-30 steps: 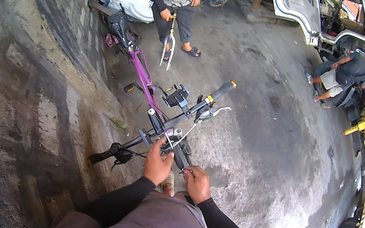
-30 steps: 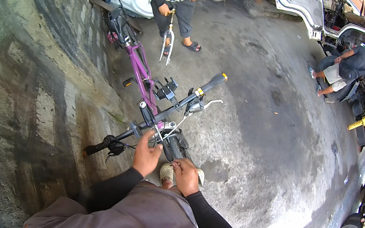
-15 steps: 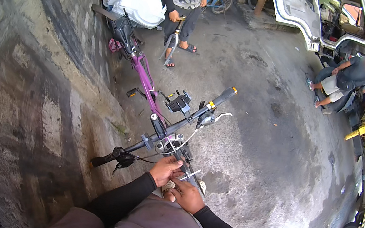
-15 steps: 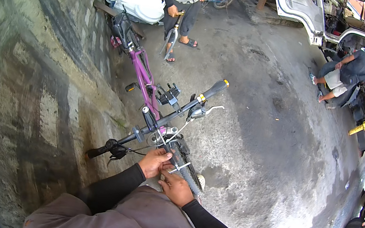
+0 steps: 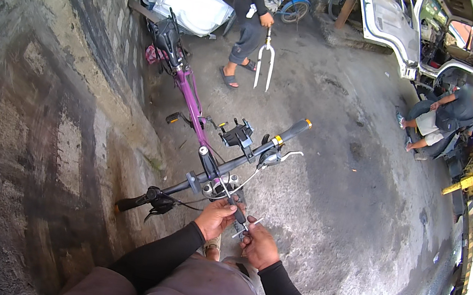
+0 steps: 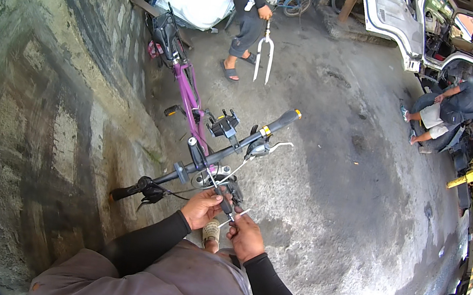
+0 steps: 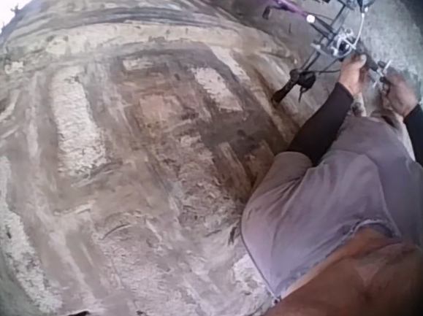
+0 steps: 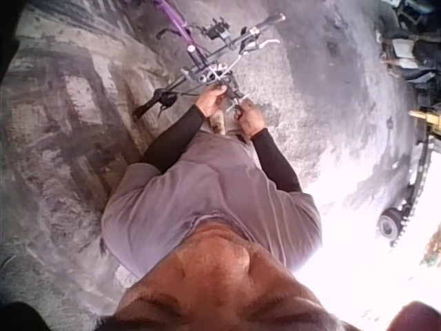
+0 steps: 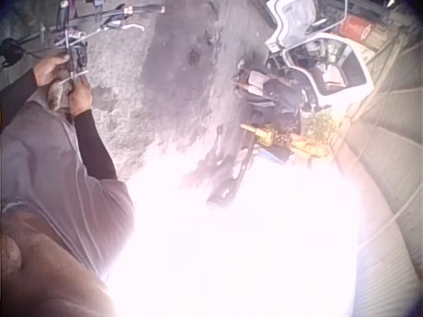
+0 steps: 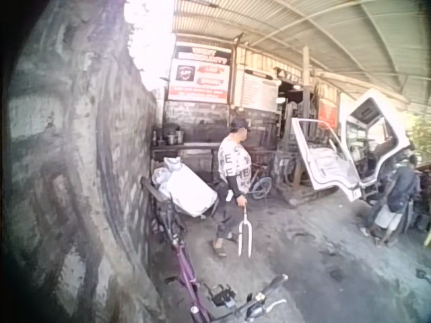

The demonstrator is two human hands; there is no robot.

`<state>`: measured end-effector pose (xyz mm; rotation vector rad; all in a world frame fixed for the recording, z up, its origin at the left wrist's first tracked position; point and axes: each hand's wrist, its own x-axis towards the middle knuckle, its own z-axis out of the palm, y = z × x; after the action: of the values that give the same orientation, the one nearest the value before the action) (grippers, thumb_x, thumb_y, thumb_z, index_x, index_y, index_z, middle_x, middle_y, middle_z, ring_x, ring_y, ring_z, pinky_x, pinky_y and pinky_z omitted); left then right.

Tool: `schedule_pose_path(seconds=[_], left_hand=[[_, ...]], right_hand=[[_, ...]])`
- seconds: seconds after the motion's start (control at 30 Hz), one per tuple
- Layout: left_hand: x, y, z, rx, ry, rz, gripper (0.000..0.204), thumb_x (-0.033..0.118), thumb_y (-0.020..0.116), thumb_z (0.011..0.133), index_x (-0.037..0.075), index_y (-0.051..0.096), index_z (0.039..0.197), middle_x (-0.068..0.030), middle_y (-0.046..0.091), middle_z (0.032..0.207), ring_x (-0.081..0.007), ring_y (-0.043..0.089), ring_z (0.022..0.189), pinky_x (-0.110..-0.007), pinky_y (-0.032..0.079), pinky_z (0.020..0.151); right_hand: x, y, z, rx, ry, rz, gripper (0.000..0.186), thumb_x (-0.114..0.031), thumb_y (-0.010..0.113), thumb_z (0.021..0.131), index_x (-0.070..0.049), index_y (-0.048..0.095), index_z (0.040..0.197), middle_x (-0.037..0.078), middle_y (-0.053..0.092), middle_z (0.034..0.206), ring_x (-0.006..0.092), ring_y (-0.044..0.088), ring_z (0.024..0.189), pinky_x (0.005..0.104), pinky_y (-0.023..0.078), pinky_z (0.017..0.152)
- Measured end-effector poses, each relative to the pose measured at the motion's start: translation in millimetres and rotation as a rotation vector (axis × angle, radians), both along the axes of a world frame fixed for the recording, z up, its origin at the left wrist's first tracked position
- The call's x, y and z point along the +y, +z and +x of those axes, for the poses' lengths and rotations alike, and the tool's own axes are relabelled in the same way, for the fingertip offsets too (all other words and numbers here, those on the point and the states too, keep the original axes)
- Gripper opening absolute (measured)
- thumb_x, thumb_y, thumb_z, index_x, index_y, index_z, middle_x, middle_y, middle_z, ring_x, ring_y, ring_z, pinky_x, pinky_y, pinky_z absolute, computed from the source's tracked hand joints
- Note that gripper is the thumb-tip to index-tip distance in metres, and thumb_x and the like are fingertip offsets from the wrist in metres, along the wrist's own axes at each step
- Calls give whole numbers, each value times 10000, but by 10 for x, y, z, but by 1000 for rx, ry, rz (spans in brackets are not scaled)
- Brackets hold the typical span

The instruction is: The person uses a screwdriver to adjust components on the handlebar of a purple bicycle. They tighten or loosen parts near the stem and brake levers while another person stands nearby.

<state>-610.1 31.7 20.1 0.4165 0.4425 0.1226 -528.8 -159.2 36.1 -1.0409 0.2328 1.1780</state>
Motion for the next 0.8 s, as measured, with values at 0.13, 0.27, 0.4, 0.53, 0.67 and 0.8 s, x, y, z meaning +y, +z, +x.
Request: schedule_pose_path(seconds=[0.13,0.27,0.4,0.53,0.67,0.8], left_hand=[[70,222,-105,18,-28,-95,321,81,668,1019,95,604,1333,-54,682,1306,-175,648,1209,-346,554,992],[68,-24,-10,283,-58,203,162,128,713,1014,76,665,1160,-20,700,1021,-152,691,933,-320,584,822],[-41,38,29,277,40,128,153,121,699,1019,56,676,1156,-49,720,1047,-191,703,1005,-342,584,904],[-52,-11,40,83,62,-66,220,119,602,1067,35,637,1267,-136,706,1259,-290,625,1287,-446,482,1130],[54,-285,41,-84,-51,-45,334,151,549,1094,40,545,1409,-159,591,1468,-303,478,1460,-497,409,1202],[166,-236,-14,-59,-165,-71,354,188,509,1115,79,523,1451,-136,542,1540,-296,431,1500,-513,391,1212]], right_hand=[[121,269,-280,-1502,97,-422,309,-23,737,897,-85,753,1198,131,649,972,296,658,816,398,540,691],[150,249,-362,-1669,191,-296,346,-16,744,886,-77,742,1227,172,631,1034,301,662,832,393,556,701],[6,107,-370,-998,16,-295,698,-252,735,979,-44,401,1555,150,592,1207,232,633,882,416,569,783],[-288,-209,-51,245,-58,18,846,-699,332,1061,-18,377,1561,218,567,1346,342,592,1163,544,475,1053],[-99,-31,-3,541,209,412,835,-678,393,1054,41,463,1475,238,538,1472,396,541,1356,537,425,1151],[172,72,-59,516,112,510,544,-432,491,1105,-3,551,1434,157,662,1325,357,595,1287,537,425,1143]])
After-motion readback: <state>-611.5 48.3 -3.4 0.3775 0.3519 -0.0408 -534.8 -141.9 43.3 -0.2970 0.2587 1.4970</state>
